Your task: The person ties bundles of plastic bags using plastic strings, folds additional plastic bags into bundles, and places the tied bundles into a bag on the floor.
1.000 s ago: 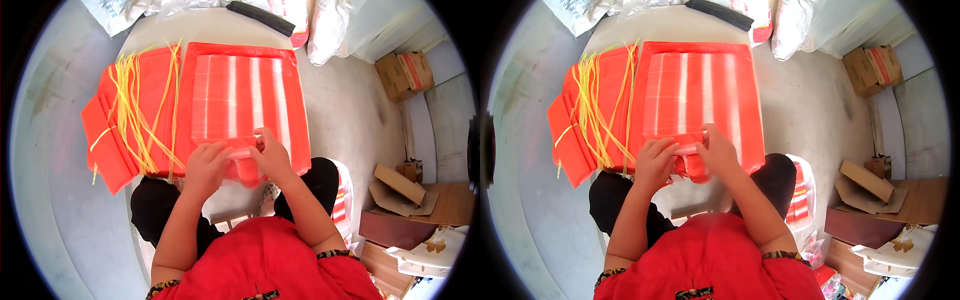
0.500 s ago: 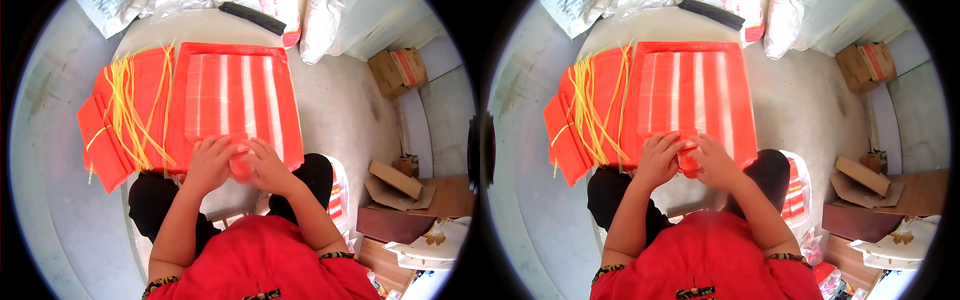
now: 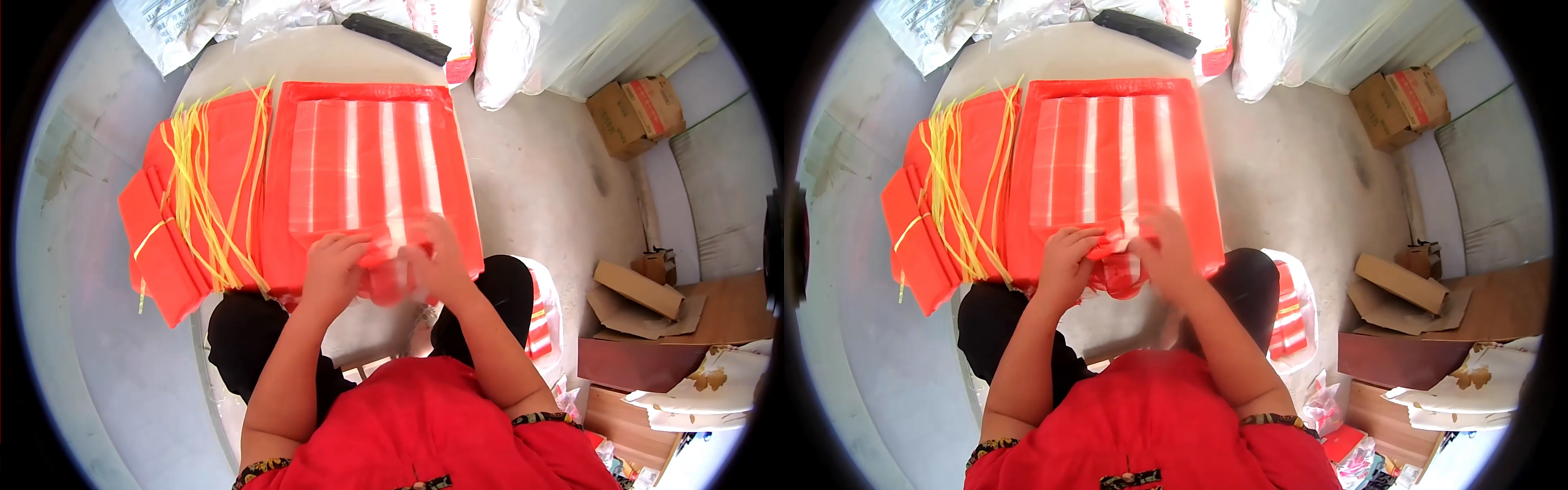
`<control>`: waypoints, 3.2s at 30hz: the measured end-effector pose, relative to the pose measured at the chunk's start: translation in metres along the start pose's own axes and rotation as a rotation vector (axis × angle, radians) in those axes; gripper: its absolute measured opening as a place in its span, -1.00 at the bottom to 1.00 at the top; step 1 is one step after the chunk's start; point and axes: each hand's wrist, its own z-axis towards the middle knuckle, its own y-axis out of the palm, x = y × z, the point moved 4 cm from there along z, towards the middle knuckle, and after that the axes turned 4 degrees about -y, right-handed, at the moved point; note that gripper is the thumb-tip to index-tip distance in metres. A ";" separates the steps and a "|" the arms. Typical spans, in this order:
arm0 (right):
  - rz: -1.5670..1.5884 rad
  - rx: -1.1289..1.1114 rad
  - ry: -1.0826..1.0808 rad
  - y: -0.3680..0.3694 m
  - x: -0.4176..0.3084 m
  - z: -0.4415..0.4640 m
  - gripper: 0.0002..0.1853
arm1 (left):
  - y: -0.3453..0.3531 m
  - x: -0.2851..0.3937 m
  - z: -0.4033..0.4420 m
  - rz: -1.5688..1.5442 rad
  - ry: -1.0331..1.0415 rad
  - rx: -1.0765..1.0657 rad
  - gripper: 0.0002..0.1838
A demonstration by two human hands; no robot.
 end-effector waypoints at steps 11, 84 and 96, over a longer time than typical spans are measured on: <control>0.316 0.220 0.363 -0.053 0.073 0.001 -0.47 | -0.007 -0.001 0.002 -0.150 -0.079 0.065 -0.63; -0.126 -0.138 -0.365 0.021 -0.008 0.028 -0.80 | 0.012 -0.004 0.011 0.146 -0.225 0.072 -0.77; -0.344 -0.261 -0.540 0.022 -0.010 0.020 -0.67 | 0.008 -0.008 0.007 0.246 0.005 0.057 -0.68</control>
